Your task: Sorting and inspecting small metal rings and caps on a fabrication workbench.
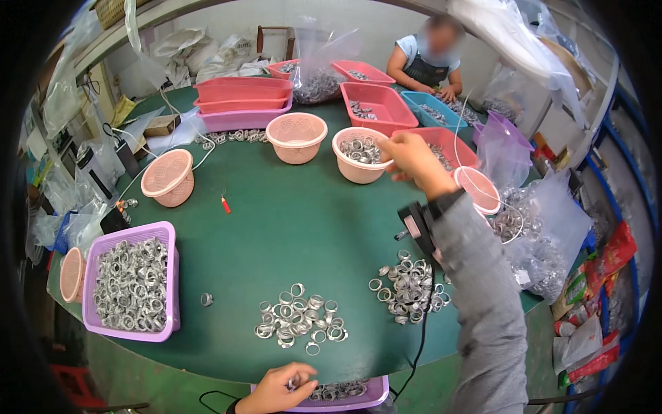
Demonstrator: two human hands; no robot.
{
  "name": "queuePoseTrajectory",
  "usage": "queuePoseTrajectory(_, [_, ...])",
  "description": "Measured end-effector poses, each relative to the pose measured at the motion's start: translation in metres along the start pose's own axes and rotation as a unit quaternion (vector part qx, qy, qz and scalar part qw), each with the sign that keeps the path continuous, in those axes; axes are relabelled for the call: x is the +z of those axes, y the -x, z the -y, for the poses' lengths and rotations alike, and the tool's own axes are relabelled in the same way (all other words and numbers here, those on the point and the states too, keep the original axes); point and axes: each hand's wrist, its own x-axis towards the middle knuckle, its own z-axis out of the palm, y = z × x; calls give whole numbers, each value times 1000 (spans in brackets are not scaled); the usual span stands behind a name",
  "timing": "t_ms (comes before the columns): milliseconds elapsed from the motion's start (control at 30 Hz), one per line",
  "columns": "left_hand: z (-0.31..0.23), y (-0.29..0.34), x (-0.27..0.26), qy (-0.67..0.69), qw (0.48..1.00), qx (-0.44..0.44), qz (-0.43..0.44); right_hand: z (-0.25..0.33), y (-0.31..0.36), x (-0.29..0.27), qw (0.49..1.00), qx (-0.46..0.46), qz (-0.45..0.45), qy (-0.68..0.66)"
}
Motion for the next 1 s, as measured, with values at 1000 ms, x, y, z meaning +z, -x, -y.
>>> queuePoseTrajectory(1000, [2,-14,1,-354,879,251,-196,-128,165,20,941,-261,-28,212])
